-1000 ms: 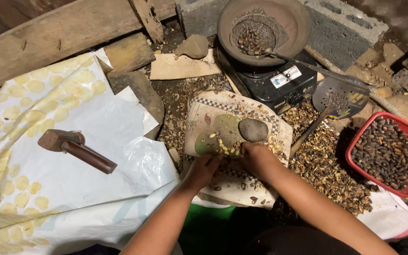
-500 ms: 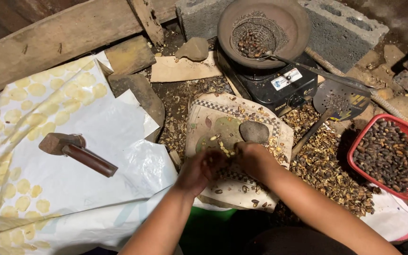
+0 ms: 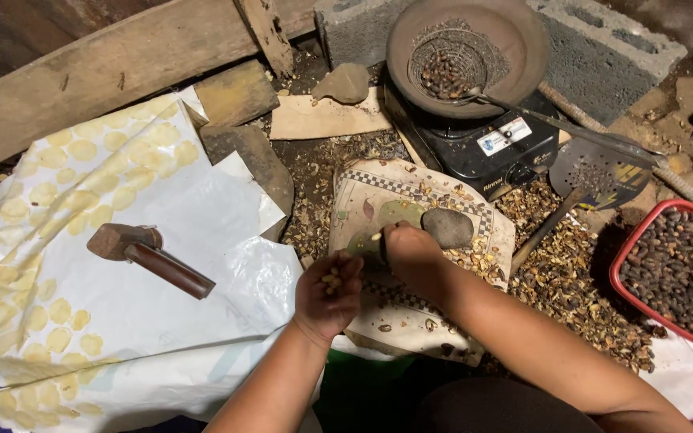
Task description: Cracking nuts manually using a stone and a wooden mallet
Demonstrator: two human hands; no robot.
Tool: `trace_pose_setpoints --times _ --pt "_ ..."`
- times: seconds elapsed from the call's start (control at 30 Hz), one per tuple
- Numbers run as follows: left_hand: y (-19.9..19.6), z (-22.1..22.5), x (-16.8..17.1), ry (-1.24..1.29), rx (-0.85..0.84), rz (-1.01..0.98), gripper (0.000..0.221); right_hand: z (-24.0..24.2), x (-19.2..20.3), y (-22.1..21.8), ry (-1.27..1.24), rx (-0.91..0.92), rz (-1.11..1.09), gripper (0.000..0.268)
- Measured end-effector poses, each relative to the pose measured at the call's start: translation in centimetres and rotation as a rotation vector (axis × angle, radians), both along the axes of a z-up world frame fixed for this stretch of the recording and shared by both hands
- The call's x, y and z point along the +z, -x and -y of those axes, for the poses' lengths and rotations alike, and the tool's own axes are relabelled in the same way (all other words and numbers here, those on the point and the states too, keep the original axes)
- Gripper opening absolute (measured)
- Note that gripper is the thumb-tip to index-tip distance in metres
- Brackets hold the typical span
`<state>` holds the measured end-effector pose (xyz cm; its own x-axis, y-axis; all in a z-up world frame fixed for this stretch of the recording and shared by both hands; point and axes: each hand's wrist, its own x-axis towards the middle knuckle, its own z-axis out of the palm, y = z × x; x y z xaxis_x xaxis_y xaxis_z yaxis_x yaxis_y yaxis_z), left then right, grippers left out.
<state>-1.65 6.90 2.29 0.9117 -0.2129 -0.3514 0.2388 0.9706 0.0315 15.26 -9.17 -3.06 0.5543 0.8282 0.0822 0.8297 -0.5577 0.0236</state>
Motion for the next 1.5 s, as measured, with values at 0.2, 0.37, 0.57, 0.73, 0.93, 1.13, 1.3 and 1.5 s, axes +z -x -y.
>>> trace_pose_setpoints --times 0.2,0.37,0.57,0.73,0.93,1.13,1.3,1.5 --pt "-0.8 0.5 3.1 0.152 0.023 0.208 0.038 4.0 10.3 -1.0 -0.175 -0.308 -0.89 0.016" --pt "-3.4 2.1 3.2 -0.094 0.438 -0.134 0.011 5.4 6.6 0.8 -0.101 -0.244 -0.723 0.018" --pt "-1.9 0.2 2.0 -0.067 0.182 -0.262 0.014 5.9 10.6 2.7 -0.114 -0.231 -0.917 0.03" --pt "-6.0 -0.3 5.0 -0.538 -0.025 -0.195 0.017 3.6 4.1 1.0 -0.062 0.012 -0.497 0.014" --pt "-9.7 -0.7 -7.5 -2.068 -0.198 -0.126 0.007 1.2 8.0 2.6 0.212 0.1 -0.361 0.021" --pt "-9.0 0.7 -6.0 -2.51 -0.252 0.096 0.01 3.8 6.1 0.9 -0.11 -0.403 -1.017 0.025" --pt "-7.9 0.7 -2.5 -2.017 -0.352 -0.017 0.021 4.1 12.3 2.3 -0.217 -0.344 -1.028 0.033" --pt "-4.7 1.9 4.8 -0.802 -0.239 -0.217 0.025 2.4 14.2 3.9 0.101 -0.515 -0.987 0.036"
